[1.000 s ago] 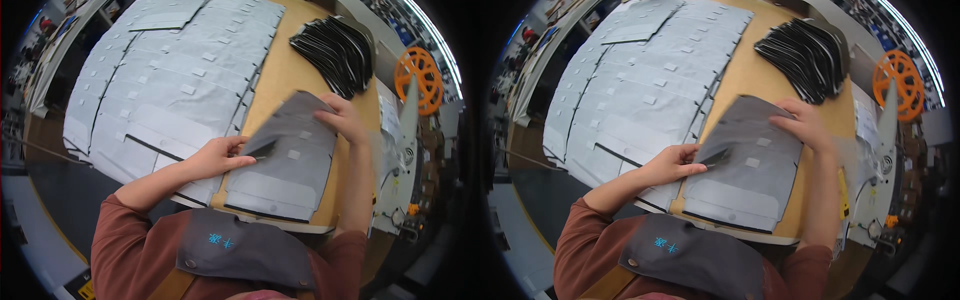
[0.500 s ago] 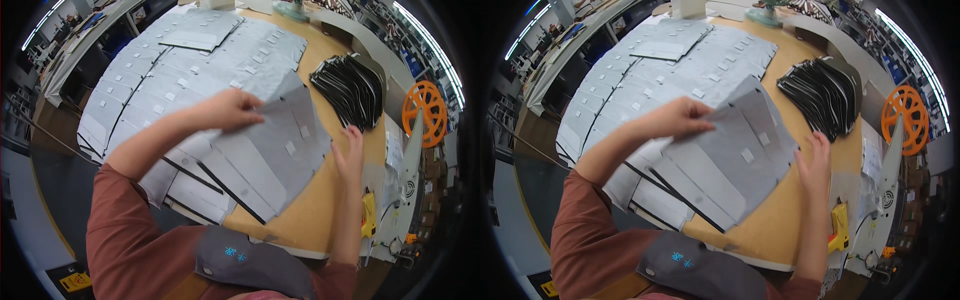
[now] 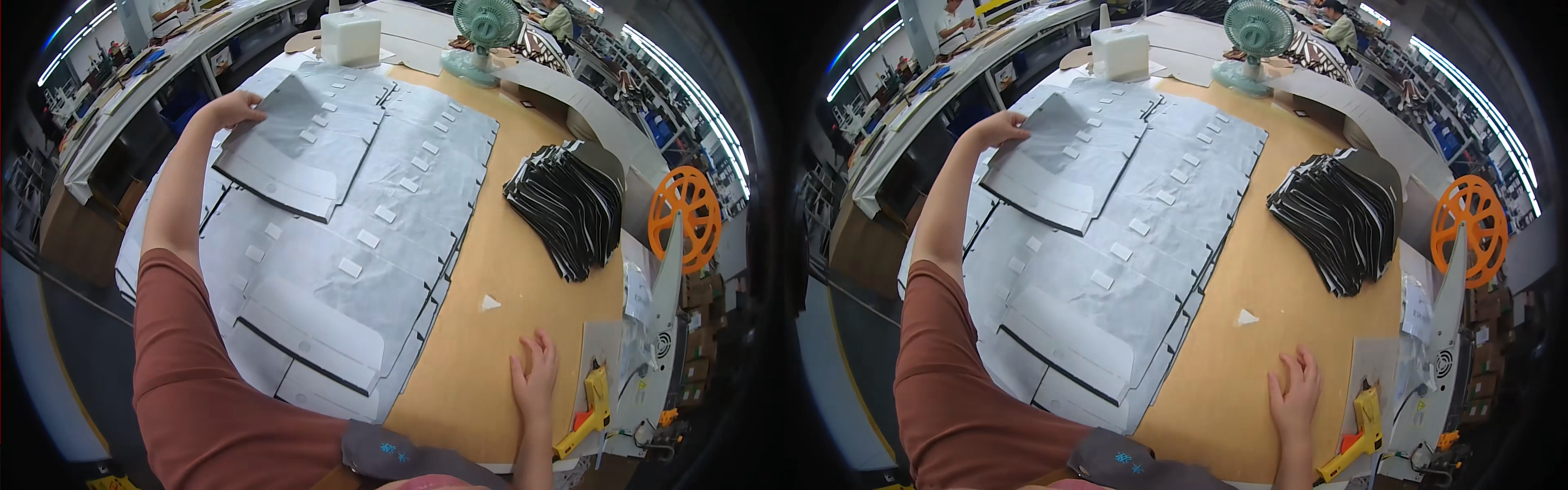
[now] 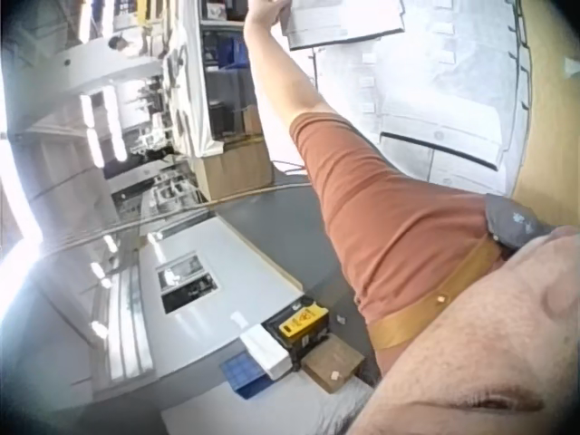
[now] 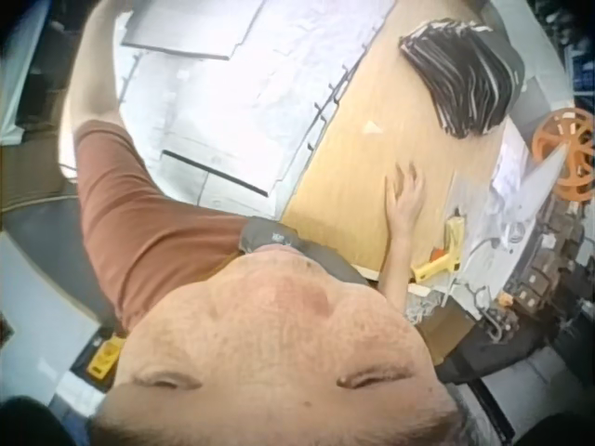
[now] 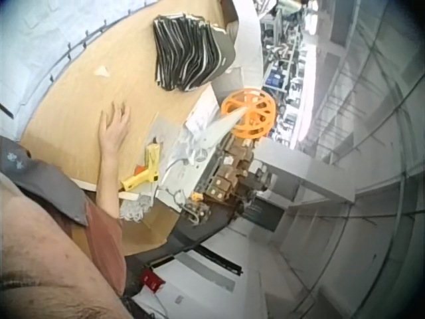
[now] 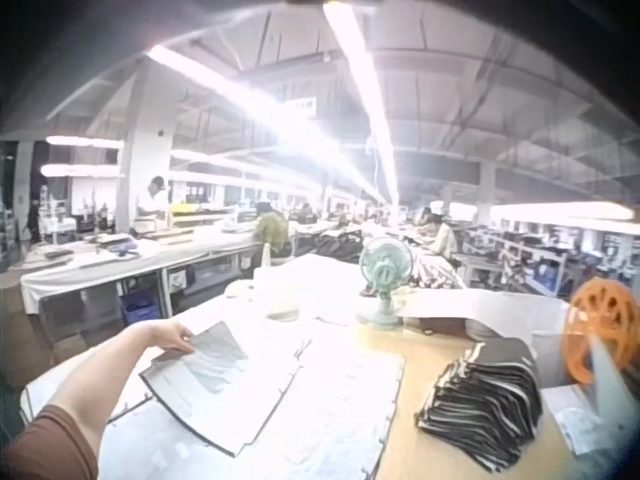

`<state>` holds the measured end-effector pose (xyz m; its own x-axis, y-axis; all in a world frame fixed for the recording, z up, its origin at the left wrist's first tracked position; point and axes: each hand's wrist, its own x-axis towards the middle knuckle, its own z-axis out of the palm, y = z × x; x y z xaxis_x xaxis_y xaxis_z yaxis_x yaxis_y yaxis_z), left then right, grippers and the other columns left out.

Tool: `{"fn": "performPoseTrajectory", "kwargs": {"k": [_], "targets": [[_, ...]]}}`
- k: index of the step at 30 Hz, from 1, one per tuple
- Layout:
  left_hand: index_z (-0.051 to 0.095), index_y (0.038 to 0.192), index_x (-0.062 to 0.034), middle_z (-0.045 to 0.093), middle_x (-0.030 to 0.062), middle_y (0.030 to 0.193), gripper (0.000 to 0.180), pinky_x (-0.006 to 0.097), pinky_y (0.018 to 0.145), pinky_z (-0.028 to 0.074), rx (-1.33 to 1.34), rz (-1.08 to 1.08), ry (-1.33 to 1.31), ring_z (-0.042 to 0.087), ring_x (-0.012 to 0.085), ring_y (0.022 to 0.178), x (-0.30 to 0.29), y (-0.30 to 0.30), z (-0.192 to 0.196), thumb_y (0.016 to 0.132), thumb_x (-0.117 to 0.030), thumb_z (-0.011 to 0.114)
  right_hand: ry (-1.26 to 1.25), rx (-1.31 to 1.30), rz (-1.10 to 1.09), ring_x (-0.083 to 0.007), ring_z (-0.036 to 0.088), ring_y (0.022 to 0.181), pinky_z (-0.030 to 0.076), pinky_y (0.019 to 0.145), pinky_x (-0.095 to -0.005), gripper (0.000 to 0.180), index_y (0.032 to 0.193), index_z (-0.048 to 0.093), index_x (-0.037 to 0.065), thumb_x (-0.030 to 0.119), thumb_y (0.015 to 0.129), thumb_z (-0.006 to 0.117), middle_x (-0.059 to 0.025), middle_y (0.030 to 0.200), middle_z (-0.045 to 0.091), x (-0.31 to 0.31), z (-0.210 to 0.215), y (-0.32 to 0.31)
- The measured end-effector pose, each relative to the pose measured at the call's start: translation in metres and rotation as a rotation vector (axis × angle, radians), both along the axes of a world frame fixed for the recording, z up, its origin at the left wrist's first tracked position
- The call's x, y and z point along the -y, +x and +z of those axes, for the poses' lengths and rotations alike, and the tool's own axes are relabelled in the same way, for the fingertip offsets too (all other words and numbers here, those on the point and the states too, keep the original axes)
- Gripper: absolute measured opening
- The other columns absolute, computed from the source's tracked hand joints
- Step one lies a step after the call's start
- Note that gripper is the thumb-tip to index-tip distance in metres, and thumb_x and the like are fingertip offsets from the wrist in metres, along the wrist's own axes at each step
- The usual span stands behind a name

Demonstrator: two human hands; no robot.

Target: The person uses a yellow hot glue gun to apply adhesive to small black rectangular patches on a grey fabric panel. They then press white square pads onto the glued areas. The person repeats this process for multiple patches on the panel and then moves to a new panel to continue the assembly.

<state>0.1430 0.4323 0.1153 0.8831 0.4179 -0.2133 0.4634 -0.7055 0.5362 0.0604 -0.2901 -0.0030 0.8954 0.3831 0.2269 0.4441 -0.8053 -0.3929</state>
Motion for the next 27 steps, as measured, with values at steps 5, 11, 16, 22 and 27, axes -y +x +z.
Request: {"fn": "performPoseTrajectory", "kwargs": {"k": [5, 11, 16, 22, 27], "targets": [[0.068, 0.118, -0.0087, 0.058, -0.0009, 0.074, 0.034, 0.029, 0.043, 0.031, -0.097, 0.062, 0.14, 0.043, 0.0088, 0.052, -0.025, 0.008, -0.014, 0.086, -0.018, 0.074, -0.1, 0.099, 0.002, -0.0347, 0.053, 0.117, 0.039, 0.1, -0.0458, 0.041, 0.123, 0.06, 0.008, 0.019, 0.085, 0.069, -0.0149, 0.131, 0.055, -0.002, -0.005, -0.003], [0.058, 0.134, -0.0037, 0.068, 0.0169, 0.114, 0.056, 0.041, 0.081, 0.056, -0.202, 0.117, 0.284, 0.068, 0.0292, 0.097, -0.042, 0.005, -0.013, 0.083, -0.02, 0.077, -0.113, 0.113, -0.006, -0.0345, 0.053, 0.117, 0.039, 0.1, -0.0459, 0.041, 0.124, 0.06, 0.009, 0.019, 0.085, 0.069, -0.0143, 0.129, 0.056, -0.005, -0.004, -0.005], [0.059, 0.133, -0.0042, 0.065, 0.0187, 0.123, 0.064, 0.042, 0.088, 0.055, -0.223, 0.032, 0.456, 0.065, 0.0324, 0.107, -0.055, 0.012, -0.027, 0.077, -0.023, 0.081, -0.102, 0.121, -0.033, -0.0338, 0.053, 0.118, 0.04, 0.099, -0.0459, 0.041, 0.123, 0.06, 0.009, 0.019, 0.084, 0.069, -0.0136, 0.128, 0.057, -0.004, -0.001, -0.009], [0.056, 0.135, -0.0009, 0.06, 0.0225, 0.132, 0.059, 0.041, 0.106, 0.044, 0.176, 0.075, 0.753, 0.056, 0.0351, 0.125, -0.108, -0.002, -0.062, 0.079, -0.007, 0.074, -0.197, 0.168, -0.025, -0.0273, 0.053, 0.119, 0.033, 0.104, -0.0477, 0.047, 0.127, 0.058, 0.01, 0.023, 0.085, 0.07, -0.0097, 0.129, 0.057, -0.012, 0.012, -0.004], [0.062, 0.129, -0.0001, 0.072, 0.0189, 0.107, 0.037, 0.032, 0.087, 0.052, 0.339, -0.027, 0.295, 0.07, 0.0226, 0.099, 0.071, -0.003, -0.027, 0.094, -0.012, 0.063, -0.143, 0.435, -0.073, -0.0256, 0.054, 0.12, 0.037, 0.1, -0.0454, 0.051, 0.131, 0.055, 0.009, 0.027, 0.086, 0.071, -0.0089, 0.133, 0.056, -0.005, 0.062, 0.048]]}}
